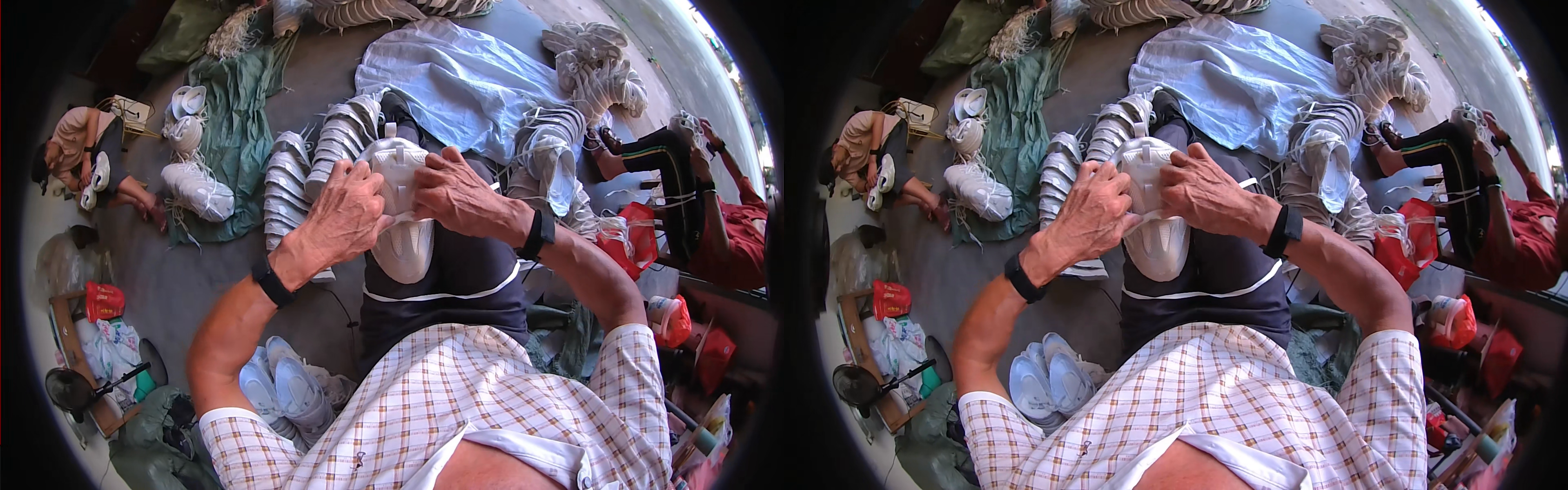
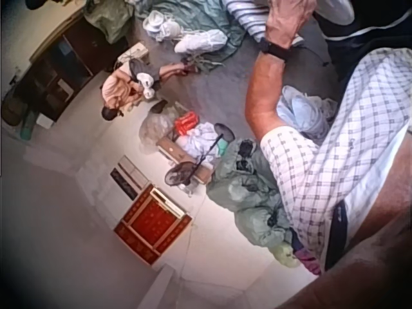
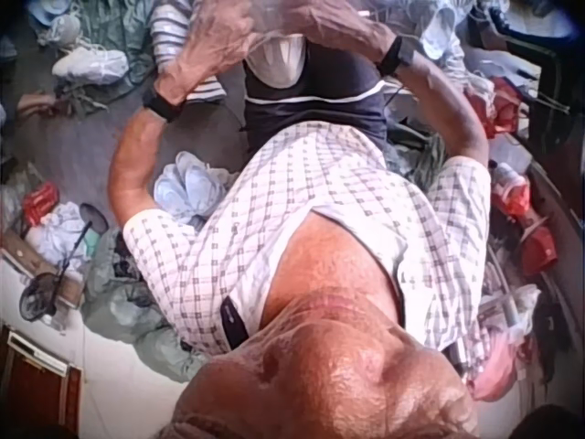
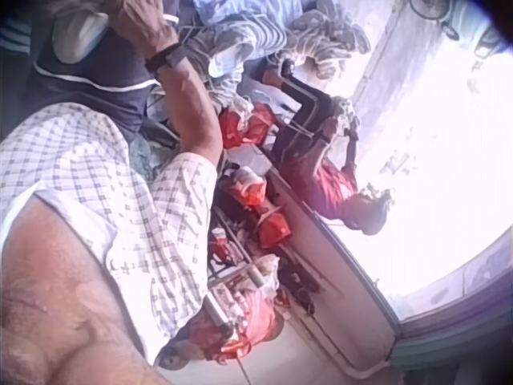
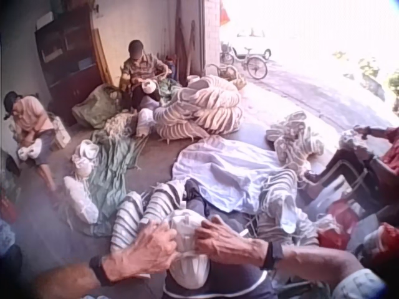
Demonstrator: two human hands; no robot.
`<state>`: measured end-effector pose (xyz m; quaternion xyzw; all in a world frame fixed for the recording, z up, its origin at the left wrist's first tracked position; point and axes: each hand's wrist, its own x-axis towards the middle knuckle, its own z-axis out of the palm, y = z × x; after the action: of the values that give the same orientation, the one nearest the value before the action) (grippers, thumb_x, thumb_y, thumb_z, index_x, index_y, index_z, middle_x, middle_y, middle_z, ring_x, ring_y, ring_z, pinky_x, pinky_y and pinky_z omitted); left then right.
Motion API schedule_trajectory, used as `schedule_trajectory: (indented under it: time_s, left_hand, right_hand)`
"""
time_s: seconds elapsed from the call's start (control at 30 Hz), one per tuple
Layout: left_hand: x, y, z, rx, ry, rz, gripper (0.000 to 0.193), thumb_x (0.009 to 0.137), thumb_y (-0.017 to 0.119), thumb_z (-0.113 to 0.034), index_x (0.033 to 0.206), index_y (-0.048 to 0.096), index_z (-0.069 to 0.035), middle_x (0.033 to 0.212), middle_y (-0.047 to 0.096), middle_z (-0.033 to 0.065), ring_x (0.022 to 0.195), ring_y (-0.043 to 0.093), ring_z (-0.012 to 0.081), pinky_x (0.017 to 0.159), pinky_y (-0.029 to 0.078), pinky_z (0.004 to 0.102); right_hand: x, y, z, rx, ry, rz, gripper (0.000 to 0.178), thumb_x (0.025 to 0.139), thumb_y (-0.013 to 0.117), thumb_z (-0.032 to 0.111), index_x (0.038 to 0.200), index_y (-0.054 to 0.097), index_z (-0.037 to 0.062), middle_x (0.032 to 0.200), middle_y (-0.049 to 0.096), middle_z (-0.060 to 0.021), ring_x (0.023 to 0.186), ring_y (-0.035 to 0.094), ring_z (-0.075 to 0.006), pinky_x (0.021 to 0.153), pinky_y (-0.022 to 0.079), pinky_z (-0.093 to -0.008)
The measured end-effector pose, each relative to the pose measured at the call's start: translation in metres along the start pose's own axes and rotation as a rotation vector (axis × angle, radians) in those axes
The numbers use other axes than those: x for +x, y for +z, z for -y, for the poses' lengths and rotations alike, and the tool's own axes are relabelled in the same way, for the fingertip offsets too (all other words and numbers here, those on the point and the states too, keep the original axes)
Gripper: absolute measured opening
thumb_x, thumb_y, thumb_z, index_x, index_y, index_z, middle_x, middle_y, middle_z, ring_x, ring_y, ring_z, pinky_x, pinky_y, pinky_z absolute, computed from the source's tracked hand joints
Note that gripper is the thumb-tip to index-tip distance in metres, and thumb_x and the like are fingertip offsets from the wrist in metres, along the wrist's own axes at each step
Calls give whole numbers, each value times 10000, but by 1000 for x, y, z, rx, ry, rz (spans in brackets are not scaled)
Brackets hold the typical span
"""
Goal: The recorder is lacing several pairs of white shoes in a workshop environment.
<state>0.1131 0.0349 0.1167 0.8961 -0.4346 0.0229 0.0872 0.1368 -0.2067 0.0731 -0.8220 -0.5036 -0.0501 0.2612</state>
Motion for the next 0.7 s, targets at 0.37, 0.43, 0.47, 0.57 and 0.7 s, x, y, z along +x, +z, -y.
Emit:
schedule_trajectory:
  time_s: [0.37,0.43,0.47,0.57,0.7]
  left_hand:
    - [2,28,-14,-73,-414,-20,155,775,652,-151,741,700,-8,915,619,117,970,536,304,873,395,452]
    - [1,32,-14,-83,-414,-54,149,794,657,-150,752,700,-14,913,621,109,962,539,302,859,408,447]
    - [1,35,-13,-257,-473,-144,138,816,665,-147,771,697,-21,905,621,99,951,541,295,850,421,433]
    - [5,34,-13,-483,-505,-310,126,888,677,-146,824,686,-37,884,619,71,923,537,275,848,442,388]
    - [10,40,-12,-551,-506,-376,160,937,658,-166,839,683,-43,911,634,56,919,547,253,837,447,380]
  right_hand:
    - [9,19,28,-31,339,11,45,628,670,76,666,664,52,887,567,-83,945,484,-268,806,317,-422]
    - [9,21,28,-15,378,32,79,622,677,87,673,658,29,926,599,-107,970,494,-287,805,317,-438]
    - [9,22,27,3,391,29,82,622,680,90,674,661,29,919,594,-106,972,488,-287,806,307,-439]
    - [4,30,24,13,426,-45,90,651,688,103,687,671,22,896,601,-107,948,512,-282,797,331,-435]
    - [12,15,16,593,786,-326,150,750,701,128,718,676,-17,840,634,-123,818,605,-269,701,447,-391]
